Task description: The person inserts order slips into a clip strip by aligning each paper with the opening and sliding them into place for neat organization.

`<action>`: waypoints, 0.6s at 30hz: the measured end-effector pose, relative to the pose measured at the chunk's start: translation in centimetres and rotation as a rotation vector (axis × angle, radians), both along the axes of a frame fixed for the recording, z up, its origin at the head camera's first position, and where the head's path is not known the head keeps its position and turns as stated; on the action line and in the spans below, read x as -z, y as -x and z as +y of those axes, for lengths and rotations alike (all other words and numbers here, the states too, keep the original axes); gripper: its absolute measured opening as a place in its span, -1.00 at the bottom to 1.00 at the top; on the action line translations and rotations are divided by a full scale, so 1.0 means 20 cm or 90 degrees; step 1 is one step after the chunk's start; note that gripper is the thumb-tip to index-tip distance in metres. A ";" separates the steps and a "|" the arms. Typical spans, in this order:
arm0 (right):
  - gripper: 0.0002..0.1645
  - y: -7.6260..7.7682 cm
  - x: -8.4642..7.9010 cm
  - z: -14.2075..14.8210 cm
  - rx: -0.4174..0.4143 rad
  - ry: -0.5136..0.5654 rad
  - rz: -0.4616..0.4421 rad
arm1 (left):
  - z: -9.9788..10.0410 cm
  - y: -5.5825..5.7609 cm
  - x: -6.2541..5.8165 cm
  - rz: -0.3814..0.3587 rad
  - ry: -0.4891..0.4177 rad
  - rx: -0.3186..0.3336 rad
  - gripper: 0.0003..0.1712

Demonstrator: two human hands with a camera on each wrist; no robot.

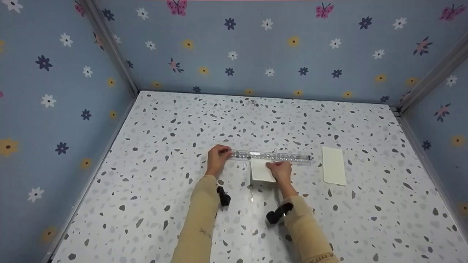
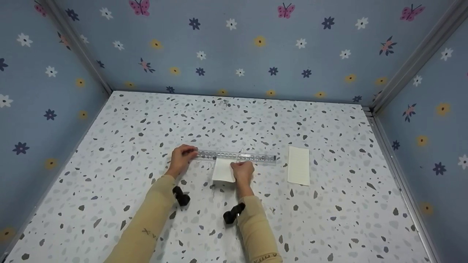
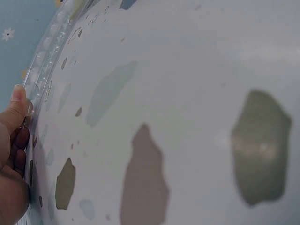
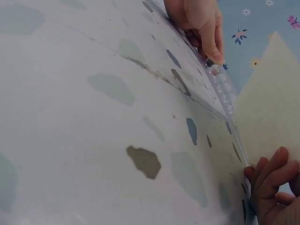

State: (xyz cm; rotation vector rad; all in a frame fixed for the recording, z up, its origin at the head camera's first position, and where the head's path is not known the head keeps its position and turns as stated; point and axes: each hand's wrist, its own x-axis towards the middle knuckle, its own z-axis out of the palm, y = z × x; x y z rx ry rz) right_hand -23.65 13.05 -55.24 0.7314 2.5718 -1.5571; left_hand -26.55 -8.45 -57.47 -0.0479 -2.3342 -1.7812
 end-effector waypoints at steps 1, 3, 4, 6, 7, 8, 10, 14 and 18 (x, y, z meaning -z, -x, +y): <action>-0.67 0.00 0.00 0.00 -0.001 0.002 0.003 | 0.00 0.00 0.00 -0.006 -0.003 0.000 -0.84; -0.67 0.00 0.00 -0.01 -0.002 0.009 0.008 | 0.00 0.00 0.00 -0.018 -0.006 -0.002 -0.84; -0.68 0.00 0.00 -0.01 -0.004 0.013 0.009 | 0.00 0.00 0.00 -0.017 -0.004 -0.002 -0.84; -0.68 0.00 0.00 -0.02 -0.010 0.021 0.009 | 0.00 0.00 0.00 -0.020 0.000 -0.002 -0.85; -0.68 0.00 0.00 -0.02 -0.011 0.028 0.004 | 0.00 0.00 0.00 -0.021 -0.001 -0.002 -0.84; -0.68 0.00 0.00 -0.02 -0.012 0.033 0.000 | 0.00 0.00 0.00 -0.020 0.000 -0.003 -0.84; -0.67 0.00 0.00 -0.03 -0.014 0.039 -0.010 | 0.00 0.00 0.00 -0.018 0.000 -0.003 -0.83; -0.63 0.00 -0.01 -0.04 -0.016 0.035 -0.028 | 0.00 -0.01 -0.01 -0.008 0.010 -0.005 -0.84; -0.61 0.01 -0.01 -0.05 -0.025 0.021 -0.028 | 0.00 -0.01 -0.01 -0.002 0.030 -0.005 -0.85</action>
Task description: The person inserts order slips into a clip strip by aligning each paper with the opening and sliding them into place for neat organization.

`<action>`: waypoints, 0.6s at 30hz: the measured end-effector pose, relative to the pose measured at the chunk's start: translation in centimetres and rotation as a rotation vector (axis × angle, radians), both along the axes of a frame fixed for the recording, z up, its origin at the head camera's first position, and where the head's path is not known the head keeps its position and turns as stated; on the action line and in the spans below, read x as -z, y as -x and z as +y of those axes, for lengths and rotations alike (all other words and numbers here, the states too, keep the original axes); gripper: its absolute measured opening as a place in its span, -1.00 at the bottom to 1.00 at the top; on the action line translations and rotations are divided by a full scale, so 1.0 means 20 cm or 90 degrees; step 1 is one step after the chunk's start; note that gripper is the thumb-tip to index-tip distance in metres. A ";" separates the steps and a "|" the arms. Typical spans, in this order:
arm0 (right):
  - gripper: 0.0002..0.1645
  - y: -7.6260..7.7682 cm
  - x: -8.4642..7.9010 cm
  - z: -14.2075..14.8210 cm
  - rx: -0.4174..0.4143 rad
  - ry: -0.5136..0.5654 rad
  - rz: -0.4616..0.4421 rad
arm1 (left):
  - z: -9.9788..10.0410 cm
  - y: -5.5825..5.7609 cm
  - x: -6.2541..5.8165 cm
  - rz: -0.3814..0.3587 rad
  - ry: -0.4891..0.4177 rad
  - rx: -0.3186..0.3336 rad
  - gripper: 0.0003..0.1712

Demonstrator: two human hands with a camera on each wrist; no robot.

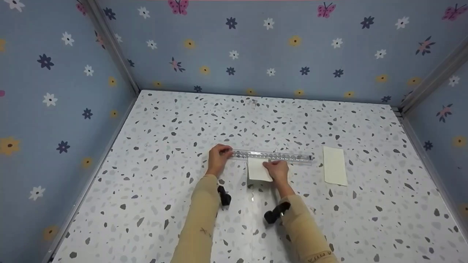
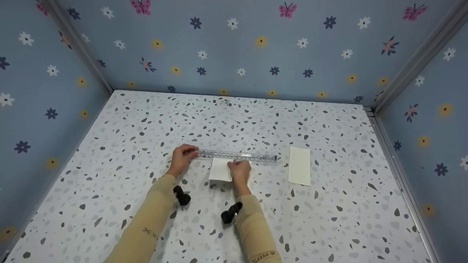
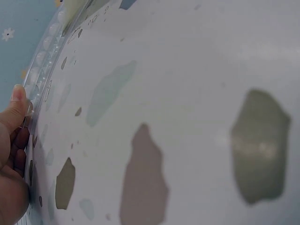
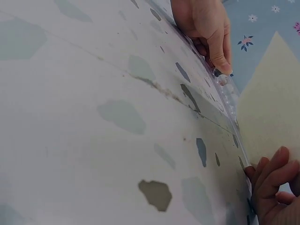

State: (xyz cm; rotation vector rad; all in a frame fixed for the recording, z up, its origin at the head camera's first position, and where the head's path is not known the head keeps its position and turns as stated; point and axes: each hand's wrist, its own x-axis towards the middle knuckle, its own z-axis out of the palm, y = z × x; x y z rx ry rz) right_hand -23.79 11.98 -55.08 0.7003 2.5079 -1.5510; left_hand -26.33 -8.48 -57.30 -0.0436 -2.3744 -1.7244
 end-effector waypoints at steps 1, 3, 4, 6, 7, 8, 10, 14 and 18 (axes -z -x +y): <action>-0.61 0.00 0.00 0.00 -0.001 0.001 0.002 | 0.00 0.00 0.00 0.001 0.003 0.000 -0.85; -0.61 0.00 0.00 -0.01 -0.004 -0.002 0.006 | 0.00 0.00 0.00 0.000 0.001 0.002 -0.85; -0.62 0.01 0.00 -0.01 -0.003 -0.006 0.005 | 0.00 0.00 -0.01 0.000 -0.001 0.002 -0.84; -0.64 0.01 0.00 -0.02 -0.006 -0.012 0.007 | 0.00 0.00 -0.01 0.003 -0.005 0.003 -0.84; -0.64 0.01 0.01 -0.02 -0.007 -0.014 0.009 | 0.00 0.00 -0.01 0.005 -0.008 0.003 -0.84; -0.65 0.01 0.01 -0.02 -0.010 -0.019 0.012 | 0.00 -0.01 -0.01 0.007 -0.009 0.003 -0.84; -0.66 0.01 0.01 -0.03 -0.012 -0.022 0.021 | 0.00 -0.01 -0.02 0.010 -0.010 0.003 -0.84; -0.68 0.00 0.01 -0.04 -0.016 -0.018 0.041 | 0.00 -0.01 -0.02 0.005 -0.016 0.002 -0.84; -0.69 0.00 0.01 -0.05 -0.022 -0.010 0.051 | 0.00 0.00 -0.01 -0.002 -0.024 0.001 -0.85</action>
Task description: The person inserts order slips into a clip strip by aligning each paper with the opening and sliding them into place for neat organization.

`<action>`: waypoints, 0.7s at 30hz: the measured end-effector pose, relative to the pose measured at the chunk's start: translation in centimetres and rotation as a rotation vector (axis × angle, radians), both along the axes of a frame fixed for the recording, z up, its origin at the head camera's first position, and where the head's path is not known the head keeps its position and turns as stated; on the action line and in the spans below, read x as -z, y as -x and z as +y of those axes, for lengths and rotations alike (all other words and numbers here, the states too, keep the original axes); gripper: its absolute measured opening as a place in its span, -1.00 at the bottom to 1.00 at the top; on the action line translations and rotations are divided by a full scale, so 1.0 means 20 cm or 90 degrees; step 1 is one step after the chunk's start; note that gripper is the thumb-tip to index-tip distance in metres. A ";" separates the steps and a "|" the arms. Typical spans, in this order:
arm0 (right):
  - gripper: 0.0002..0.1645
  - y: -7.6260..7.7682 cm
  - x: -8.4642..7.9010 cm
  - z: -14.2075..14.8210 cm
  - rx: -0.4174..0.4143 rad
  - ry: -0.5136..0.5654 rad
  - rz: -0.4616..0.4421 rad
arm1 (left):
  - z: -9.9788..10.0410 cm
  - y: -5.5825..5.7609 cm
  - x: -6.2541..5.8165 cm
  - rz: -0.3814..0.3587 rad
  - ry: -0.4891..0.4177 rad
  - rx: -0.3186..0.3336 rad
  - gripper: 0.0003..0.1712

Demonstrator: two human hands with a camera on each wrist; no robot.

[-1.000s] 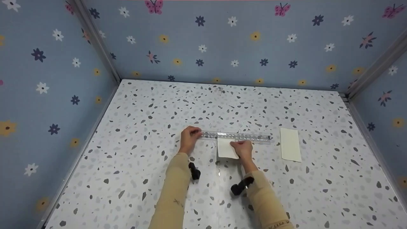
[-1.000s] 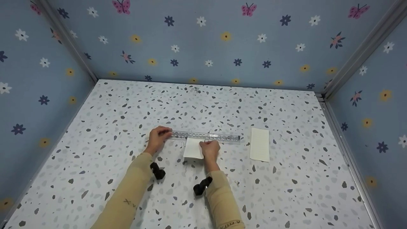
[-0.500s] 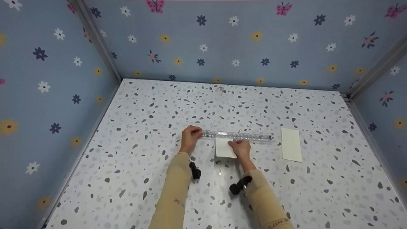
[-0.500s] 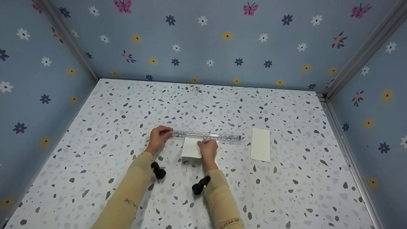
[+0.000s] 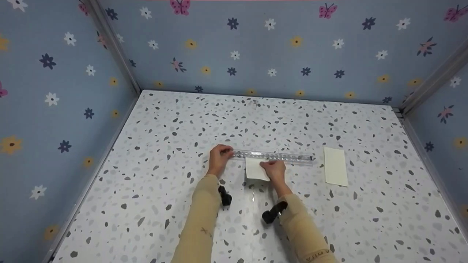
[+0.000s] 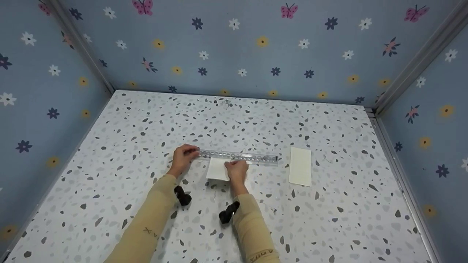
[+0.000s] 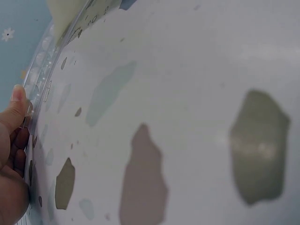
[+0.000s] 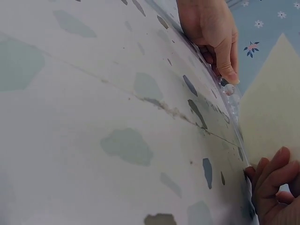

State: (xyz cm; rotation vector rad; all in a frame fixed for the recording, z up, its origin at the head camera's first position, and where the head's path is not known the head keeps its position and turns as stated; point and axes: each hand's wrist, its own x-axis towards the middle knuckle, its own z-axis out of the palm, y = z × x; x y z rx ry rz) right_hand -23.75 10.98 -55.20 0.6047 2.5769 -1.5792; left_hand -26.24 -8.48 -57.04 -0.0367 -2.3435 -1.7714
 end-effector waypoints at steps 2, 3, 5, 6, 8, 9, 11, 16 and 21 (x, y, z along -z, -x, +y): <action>-0.69 0.00 0.00 -0.01 -0.004 0.006 0.005 | 0.00 0.00 0.01 0.004 0.002 0.001 -0.85; -0.69 0.00 0.00 -0.01 -0.006 0.006 0.007 | 0.00 0.01 0.01 0.009 0.003 0.001 -0.85; -0.70 0.00 0.00 -0.01 -0.012 0.009 0.012 | 0.00 0.01 0.02 0.015 0.007 0.001 -0.85; -0.71 0.00 0.00 -0.02 -0.013 0.006 0.014 | 0.00 0.01 0.02 0.016 0.003 0.002 -0.85; -0.73 0.00 0.00 -0.02 -0.016 0.000 0.014 | 0.00 0.01 0.03 0.017 -0.004 0.003 -0.84; -0.74 0.01 0.00 -0.02 -0.017 -0.006 0.010 | 0.00 0.01 0.03 0.013 -0.010 0.004 -0.84; -0.76 0.01 0.00 -0.03 -0.015 -0.013 0.001 | 0.00 0.00 0.03 0.005 -0.020 0.006 -0.84; -0.76 0.01 0.00 -0.05 -0.021 -0.026 -0.024 | 0.00 0.01 0.03 -0.016 -0.023 0.000 -0.84; -0.75 0.01 0.00 -0.07 -0.021 -0.019 -0.024 | 0.00 0.01 0.02 -0.013 -0.023 -0.003 -0.85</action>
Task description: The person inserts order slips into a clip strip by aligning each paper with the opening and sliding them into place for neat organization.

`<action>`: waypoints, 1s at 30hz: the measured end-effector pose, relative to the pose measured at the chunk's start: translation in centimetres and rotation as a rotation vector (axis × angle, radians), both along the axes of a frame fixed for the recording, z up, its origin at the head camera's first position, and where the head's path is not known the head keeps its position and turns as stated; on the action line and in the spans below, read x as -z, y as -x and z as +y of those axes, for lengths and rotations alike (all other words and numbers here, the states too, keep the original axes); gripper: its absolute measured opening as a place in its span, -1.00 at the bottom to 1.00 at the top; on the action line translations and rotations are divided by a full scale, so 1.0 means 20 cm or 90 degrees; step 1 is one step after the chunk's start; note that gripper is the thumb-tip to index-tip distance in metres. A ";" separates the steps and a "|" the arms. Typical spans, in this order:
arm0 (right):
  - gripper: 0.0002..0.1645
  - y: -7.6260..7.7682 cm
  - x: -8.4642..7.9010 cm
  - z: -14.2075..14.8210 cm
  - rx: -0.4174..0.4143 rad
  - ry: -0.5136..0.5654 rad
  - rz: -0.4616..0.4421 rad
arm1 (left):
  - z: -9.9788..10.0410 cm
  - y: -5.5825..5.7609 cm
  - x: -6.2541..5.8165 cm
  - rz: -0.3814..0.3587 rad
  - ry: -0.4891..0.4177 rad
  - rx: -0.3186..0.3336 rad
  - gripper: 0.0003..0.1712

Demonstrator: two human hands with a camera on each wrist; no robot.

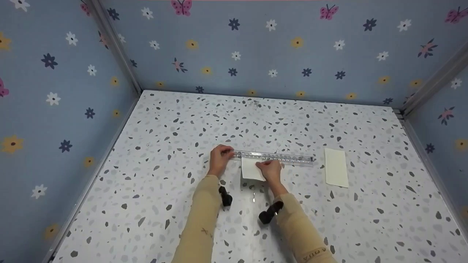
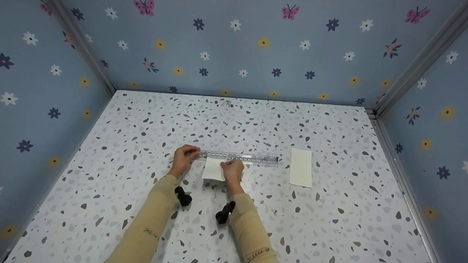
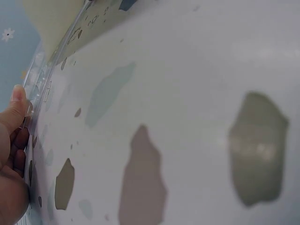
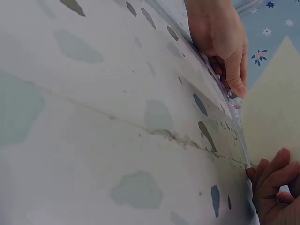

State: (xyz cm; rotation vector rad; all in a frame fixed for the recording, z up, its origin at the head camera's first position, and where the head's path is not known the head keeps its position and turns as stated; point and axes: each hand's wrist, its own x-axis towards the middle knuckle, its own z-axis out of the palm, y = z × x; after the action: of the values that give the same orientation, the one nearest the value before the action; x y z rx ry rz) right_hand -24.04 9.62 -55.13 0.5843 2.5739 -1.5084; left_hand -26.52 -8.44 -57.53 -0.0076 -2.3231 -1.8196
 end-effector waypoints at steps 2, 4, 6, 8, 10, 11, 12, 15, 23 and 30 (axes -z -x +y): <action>-0.76 0.00 0.00 -0.01 -0.001 -0.003 0.019 | 0.00 0.00 0.00 0.005 -0.001 -0.001 -0.85; -0.76 -0.01 0.00 -0.02 -0.002 -0.003 0.031 | 0.00 0.00 0.00 0.009 0.005 -0.001 -0.84; -0.76 -0.01 0.00 -0.02 -0.003 -0.002 0.035 | 0.00 0.00 0.00 0.016 0.011 0.000 -0.84; -0.75 -0.01 -0.01 -0.03 -0.004 0.005 0.028 | 0.00 0.00 0.00 0.022 0.017 0.001 -0.84; -0.75 0.00 0.00 -0.04 -0.008 0.006 0.023 | 0.00 -0.01 -0.01 0.029 0.021 0.002 -0.83; -0.75 0.00 0.00 -0.04 -0.009 0.009 0.022 | 0.00 -0.01 -0.01 0.032 0.022 0.002 -0.83; -0.75 0.00 0.00 -0.04 -0.010 0.010 0.023 | 0.00 -0.01 -0.01 0.035 0.025 0.001 -0.82; -0.77 0.00 0.00 -0.05 -0.016 0.006 0.024 | 0.00 -0.01 -0.01 0.043 0.042 0.000 -0.82; -0.79 0.00 0.00 -0.07 -0.012 0.000 0.035 | 0.00 -0.02 -0.02 0.032 0.044 0.005 -0.83; -0.80 0.00 0.01 -0.09 -0.012 0.011 0.035 | 0.00 -0.02 -0.02 0.024 0.051 0.002 -0.82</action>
State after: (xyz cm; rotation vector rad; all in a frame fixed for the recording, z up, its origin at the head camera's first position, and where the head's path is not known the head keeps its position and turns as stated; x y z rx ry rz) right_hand -24.08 7.77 -55.24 0.5227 2.5974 -1.5604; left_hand -26.15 -8.41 -57.07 -0.0552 -2.3701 -1.7113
